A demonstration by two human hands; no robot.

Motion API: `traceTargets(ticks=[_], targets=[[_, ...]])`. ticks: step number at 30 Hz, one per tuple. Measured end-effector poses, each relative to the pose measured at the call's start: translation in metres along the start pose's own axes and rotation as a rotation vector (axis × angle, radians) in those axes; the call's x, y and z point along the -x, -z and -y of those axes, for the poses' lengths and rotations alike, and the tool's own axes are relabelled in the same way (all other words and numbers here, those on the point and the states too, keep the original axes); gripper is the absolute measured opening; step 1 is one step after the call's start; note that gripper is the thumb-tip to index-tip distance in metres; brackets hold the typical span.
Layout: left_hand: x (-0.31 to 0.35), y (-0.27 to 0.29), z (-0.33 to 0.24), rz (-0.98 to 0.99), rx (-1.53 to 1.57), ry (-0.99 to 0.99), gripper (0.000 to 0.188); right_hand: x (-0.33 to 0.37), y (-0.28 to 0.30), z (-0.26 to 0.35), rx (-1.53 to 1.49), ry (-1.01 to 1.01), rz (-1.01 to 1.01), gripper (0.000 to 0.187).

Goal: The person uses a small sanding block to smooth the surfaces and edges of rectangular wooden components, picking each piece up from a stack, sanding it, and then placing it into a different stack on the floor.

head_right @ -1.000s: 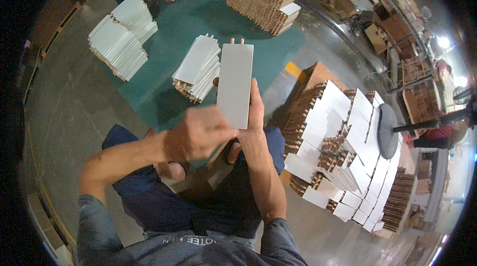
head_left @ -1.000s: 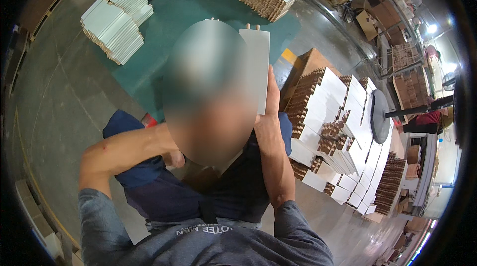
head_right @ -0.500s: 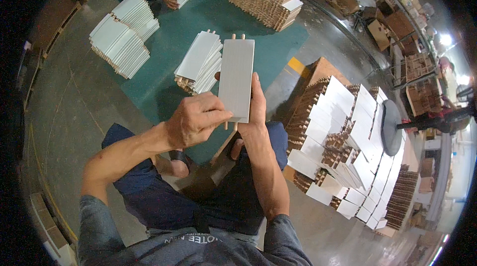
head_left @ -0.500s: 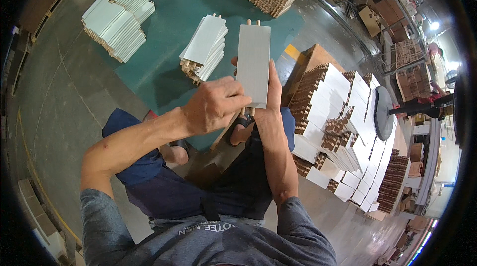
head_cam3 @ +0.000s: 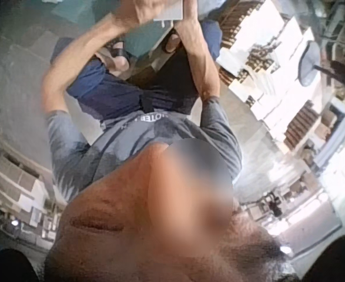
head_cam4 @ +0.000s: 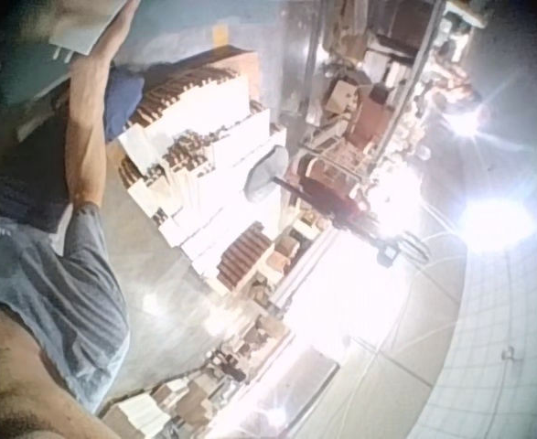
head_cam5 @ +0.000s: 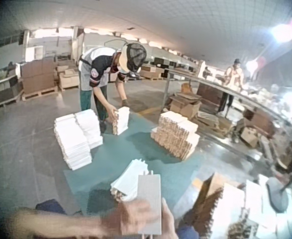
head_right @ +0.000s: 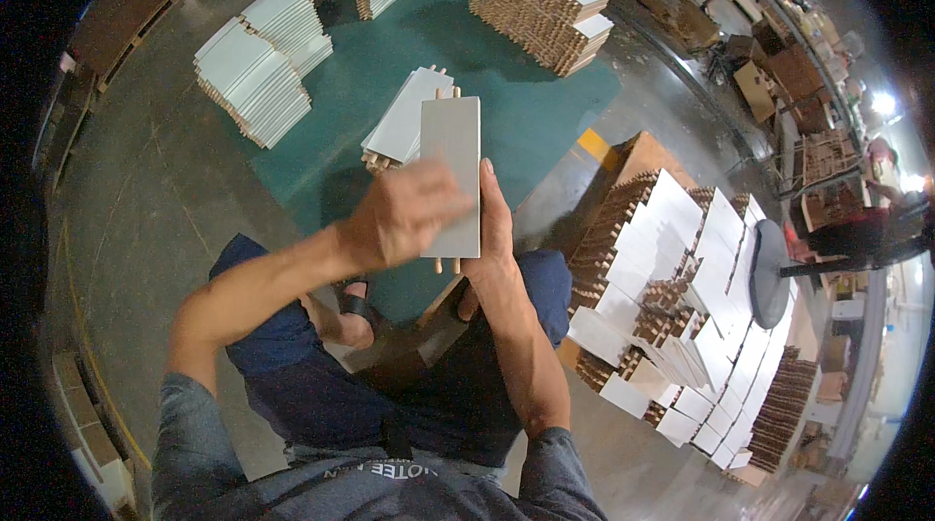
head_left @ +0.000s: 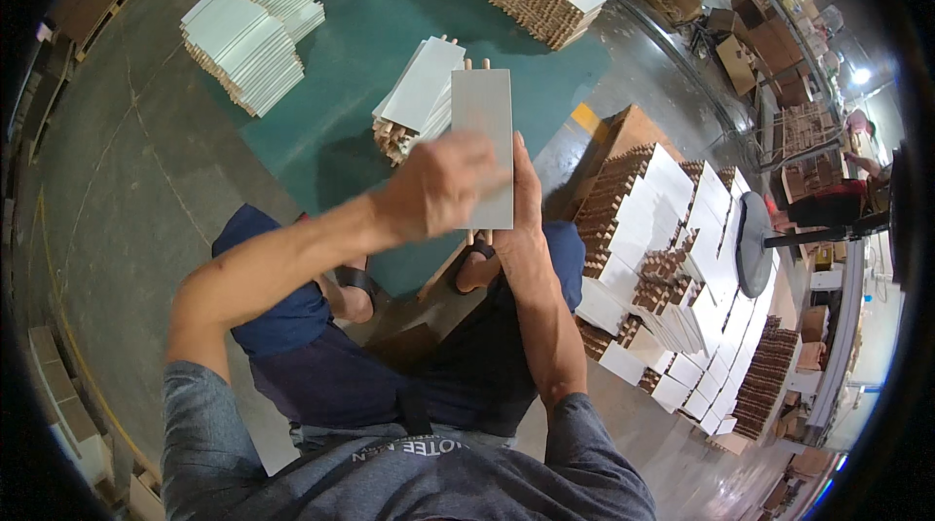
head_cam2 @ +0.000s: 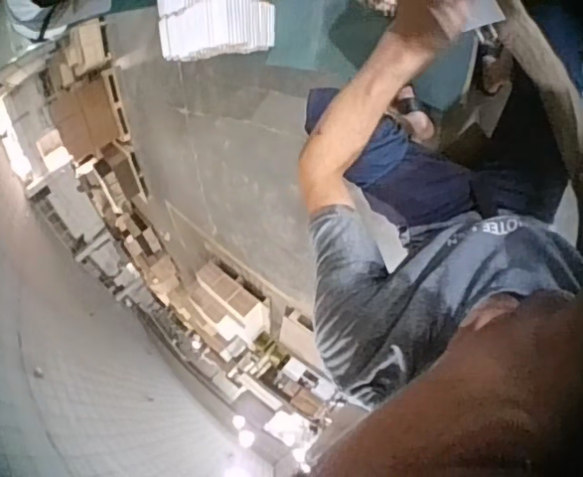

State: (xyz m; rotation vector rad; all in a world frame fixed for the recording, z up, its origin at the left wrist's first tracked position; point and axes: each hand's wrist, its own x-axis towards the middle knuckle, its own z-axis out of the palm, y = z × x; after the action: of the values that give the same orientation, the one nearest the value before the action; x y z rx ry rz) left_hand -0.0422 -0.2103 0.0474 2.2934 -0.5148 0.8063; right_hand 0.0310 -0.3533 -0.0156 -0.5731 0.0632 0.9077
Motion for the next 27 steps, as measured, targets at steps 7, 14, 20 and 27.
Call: traceTargets(ticks=[7, 14, 20, 27], targets=[[-0.029, 0.021, 0.041, -0.142, -0.098, 0.115, 0.021, 0.004, 0.005, -0.003, 0.122, -0.071, 0.074, 0.055], [0.007, -0.003, 0.001, 0.036, -0.004, 0.018, 0.022, 0.001, 0.004, -0.002, 0.012, -0.007, 0.004, 0.058], [-0.013, 0.009, 0.028, -0.085, -0.098, 0.056, 0.025, 0.003, 0.009, -0.004, 0.04, -0.05, -0.013, 0.059], [-0.008, 0.01, 0.034, -0.101, -0.111, 0.033, 0.028, 0.01, -0.018, 0.002, 0.249, 0.021, -0.141, 0.059]])
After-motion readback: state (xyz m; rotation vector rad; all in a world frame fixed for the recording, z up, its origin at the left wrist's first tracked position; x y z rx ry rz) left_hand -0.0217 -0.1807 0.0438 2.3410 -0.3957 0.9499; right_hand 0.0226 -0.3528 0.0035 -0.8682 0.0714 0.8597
